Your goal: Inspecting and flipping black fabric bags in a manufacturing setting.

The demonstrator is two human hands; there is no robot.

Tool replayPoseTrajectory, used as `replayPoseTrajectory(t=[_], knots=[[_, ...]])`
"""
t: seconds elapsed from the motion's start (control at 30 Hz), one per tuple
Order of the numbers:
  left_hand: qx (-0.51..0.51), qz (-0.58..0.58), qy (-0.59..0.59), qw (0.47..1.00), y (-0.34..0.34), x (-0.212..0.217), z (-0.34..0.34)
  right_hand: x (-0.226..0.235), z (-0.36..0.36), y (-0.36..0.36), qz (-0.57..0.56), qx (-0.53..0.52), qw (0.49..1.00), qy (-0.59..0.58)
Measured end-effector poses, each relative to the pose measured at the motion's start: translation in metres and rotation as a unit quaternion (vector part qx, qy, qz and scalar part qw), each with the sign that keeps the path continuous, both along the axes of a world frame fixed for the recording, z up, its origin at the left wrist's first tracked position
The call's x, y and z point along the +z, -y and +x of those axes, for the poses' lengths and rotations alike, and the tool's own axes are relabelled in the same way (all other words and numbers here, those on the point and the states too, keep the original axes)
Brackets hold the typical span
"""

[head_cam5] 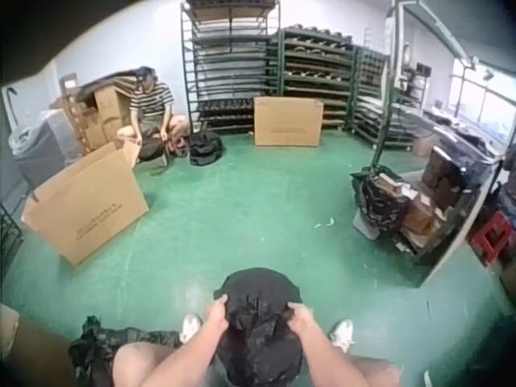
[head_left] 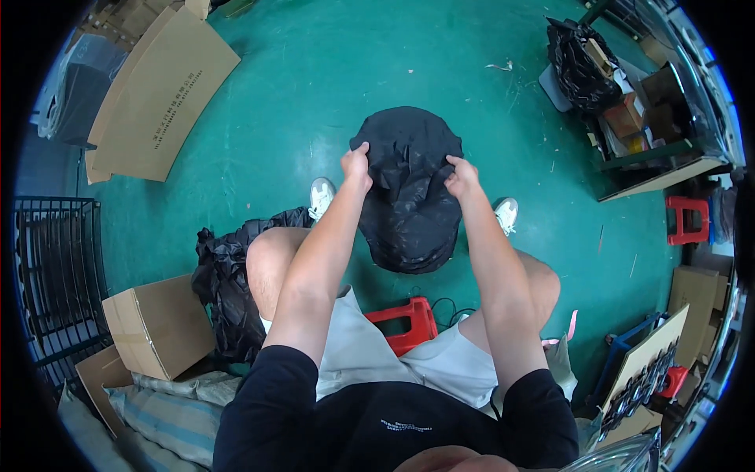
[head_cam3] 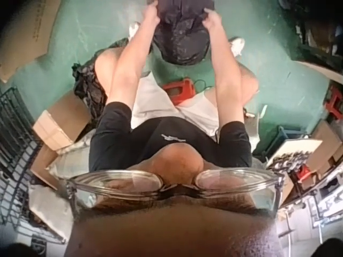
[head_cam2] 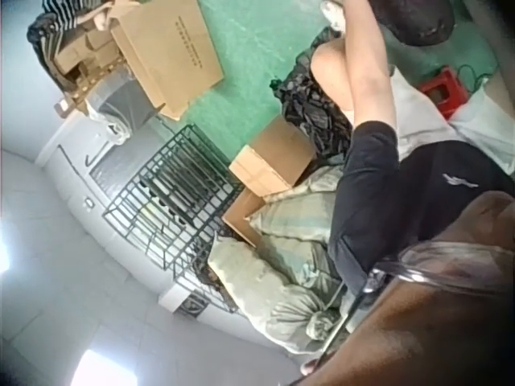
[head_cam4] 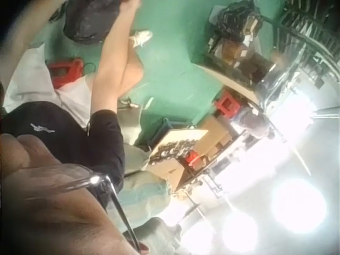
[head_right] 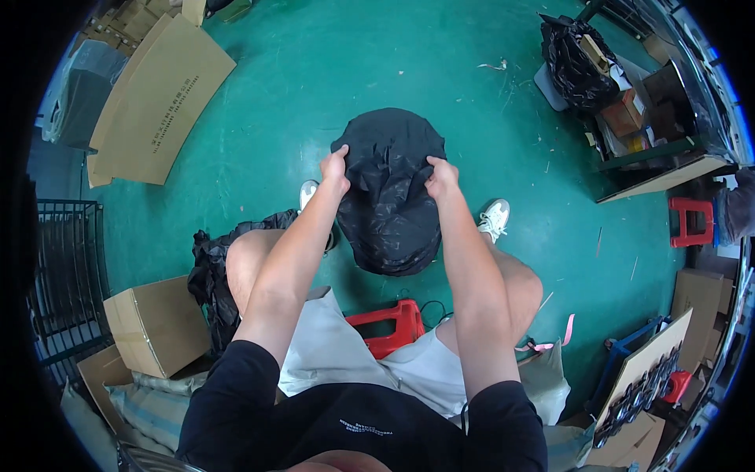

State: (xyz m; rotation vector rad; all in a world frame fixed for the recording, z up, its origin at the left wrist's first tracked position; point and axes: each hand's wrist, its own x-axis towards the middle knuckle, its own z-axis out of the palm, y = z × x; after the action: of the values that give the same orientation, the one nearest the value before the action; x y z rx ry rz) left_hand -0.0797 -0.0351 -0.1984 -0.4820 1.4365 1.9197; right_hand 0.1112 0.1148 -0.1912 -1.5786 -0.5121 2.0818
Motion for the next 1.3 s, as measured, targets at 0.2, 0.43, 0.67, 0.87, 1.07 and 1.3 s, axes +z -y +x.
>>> replayPoseTrajectory(t=[0.2,0.43,0.67,0.87,1.07,1.3], knots=[[-0.02,-0.145,-0.123,0.981,0.026,0.009,0.026,0.003,0.015,0.019,0.079,0.049,0.984,0.15],[-0.134,-0.304,-0.215,0.918,0.072,-0.006,0.055,-0.012,0.042,0.053,0.193,0.037,0.956,0.219],[-0.153,-0.328,-0.246,0.899,0.1,-0.034,0.069,-0.028,0.077,0.084,0.2,0.108,0.91,0.348],[-0.138,-0.232,-0.085,0.959,0.103,-0.022,0.085,-0.038,0.087,0.095,0.159,0.077,0.957,0.229],[-0.234,-0.169,-0.184,0.94,0.113,0.0,0.1,-0.032,0.081,0.102,0.14,0.107,0.952,0.251],[-0.282,-0.366,-0.236,0.855,0.132,-0.023,0.101,-0.014,0.092,0.127,0.197,0.214,0.841,0.456]])
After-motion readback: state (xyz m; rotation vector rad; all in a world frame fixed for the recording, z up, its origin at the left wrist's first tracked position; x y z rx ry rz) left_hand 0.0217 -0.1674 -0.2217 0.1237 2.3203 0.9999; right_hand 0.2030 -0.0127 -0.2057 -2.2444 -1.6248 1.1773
